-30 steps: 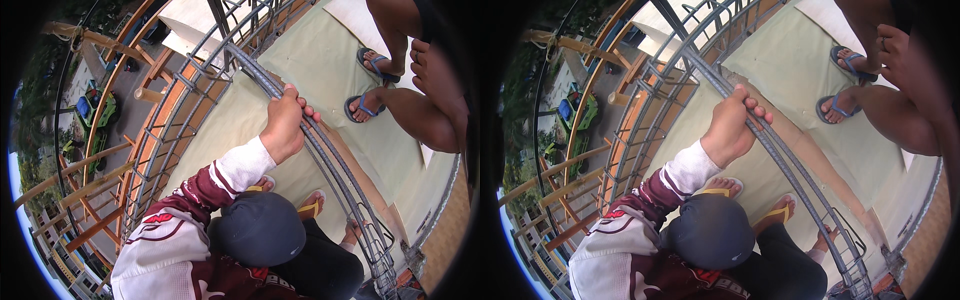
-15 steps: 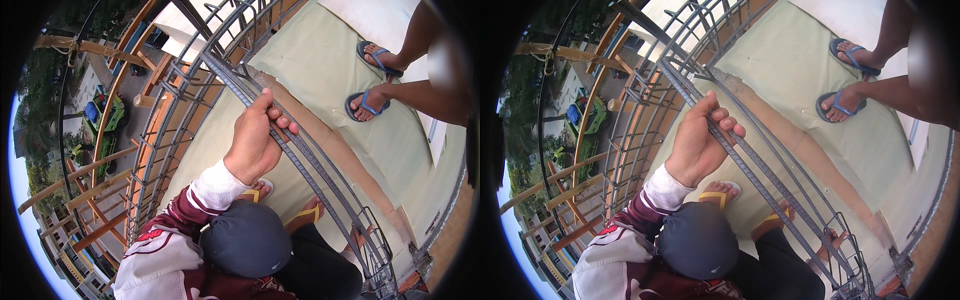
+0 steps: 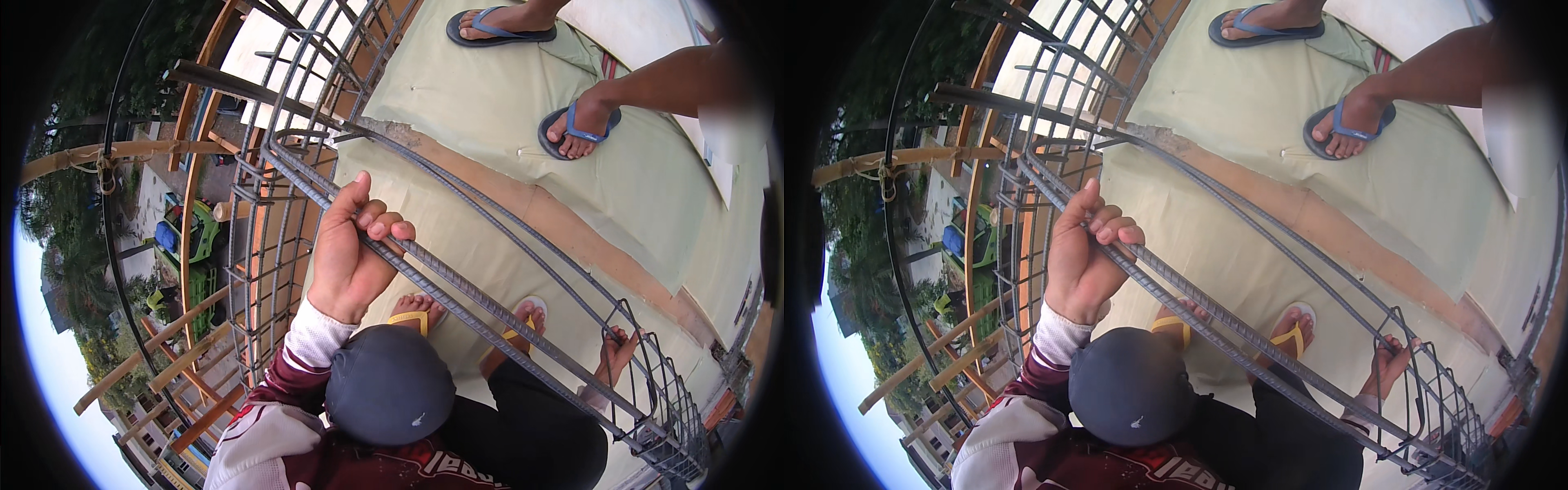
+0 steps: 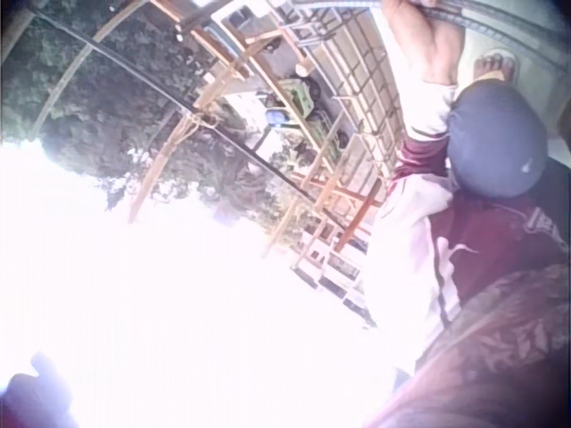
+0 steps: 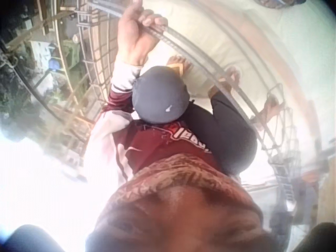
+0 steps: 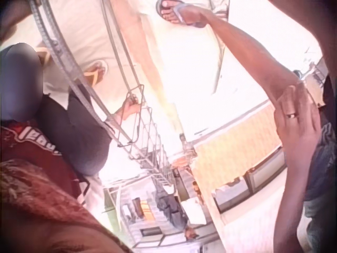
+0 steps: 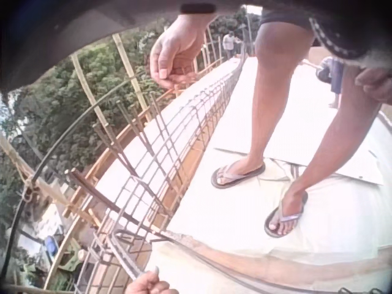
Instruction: The person is assembling a rebar cage on a construction site. They are positioning and tying rebar rods together with the help of another worker.
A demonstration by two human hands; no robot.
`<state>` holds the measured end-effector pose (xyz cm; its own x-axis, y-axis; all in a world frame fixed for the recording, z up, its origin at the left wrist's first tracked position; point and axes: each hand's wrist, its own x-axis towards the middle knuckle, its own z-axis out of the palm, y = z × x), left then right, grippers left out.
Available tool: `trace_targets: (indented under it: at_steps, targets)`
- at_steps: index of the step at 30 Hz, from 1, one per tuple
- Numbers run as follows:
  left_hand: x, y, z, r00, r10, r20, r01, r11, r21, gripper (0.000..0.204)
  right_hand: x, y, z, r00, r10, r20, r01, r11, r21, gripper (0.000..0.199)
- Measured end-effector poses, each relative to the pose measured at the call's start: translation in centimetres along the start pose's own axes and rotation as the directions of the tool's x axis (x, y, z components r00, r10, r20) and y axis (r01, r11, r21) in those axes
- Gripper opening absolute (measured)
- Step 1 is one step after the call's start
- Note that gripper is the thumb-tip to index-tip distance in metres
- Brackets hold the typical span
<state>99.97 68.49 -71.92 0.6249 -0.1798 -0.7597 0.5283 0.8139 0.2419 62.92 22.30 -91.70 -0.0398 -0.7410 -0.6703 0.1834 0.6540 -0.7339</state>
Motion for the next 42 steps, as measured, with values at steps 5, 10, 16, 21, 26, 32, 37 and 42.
trace_targets:
  at_steps: [5,10,16,21,26,32,37,42]
  targets:
    - [0.1,-0.1,-0.5,0.999,-0.009,0.037,0.010,0.999,-0.039,0.025,-6.6,-0.8,1.6,0.994,0.080,0.077,-0.026,0.840,-0.542,0.050]
    - [0.1,-0.1,-0.7,0.998,-0.002,0.060,0.005,0.999,-0.037,0.028,-8.9,-0.9,1.2,0.959,-0.017,0.283,0.273,0.326,-0.905,0.062]
    - [0.6,-0.1,-0.9,0.998,0.002,0.057,-0.001,1.000,-0.013,0.026,-10.1,3.0,-2.1,0.927,0.157,0.341,0.276,0.331,-0.902,0.049]
    - [1.2,-0.2,-1.7,0.999,-0.015,0.030,0.015,1.000,-0.014,0.028,-15.4,9.7,-0.1,0.565,0.408,0.717,0.597,0.398,-0.697,0.020]
    - [1.3,-0.2,-2.2,1.000,-0.010,0.029,0.009,1.000,0.028,0.028,-15.2,10.6,8.5,0.029,0.105,0.994,0.989,-0.150,-0.013,0.034]
    - [0.8,-0.2,-1.8,0.998,0.044,-0.035,-0.041,0.997,0.069,0.028,-13.7,13.5,15.5,-0.055,0.171,0.984,0.775,-0.614,0.150,0.070]
    - [0.7,-0.2,-1.8,0.996,0.062,-0.060,-0.058,0.996,0.072,0.029,-10.6,14.7,17.3,-0.153,0.194,0.969,0.753,-0.612,0.242,0.058]
    - [0.5,-0.5,-2.4,0.993,0.070,-0.090,-0.063,0.994,0.084,0.028,-9.7,15.0,17.2,-0.162,0.179,0.970,0.741,-0.627,0.239,0.051]
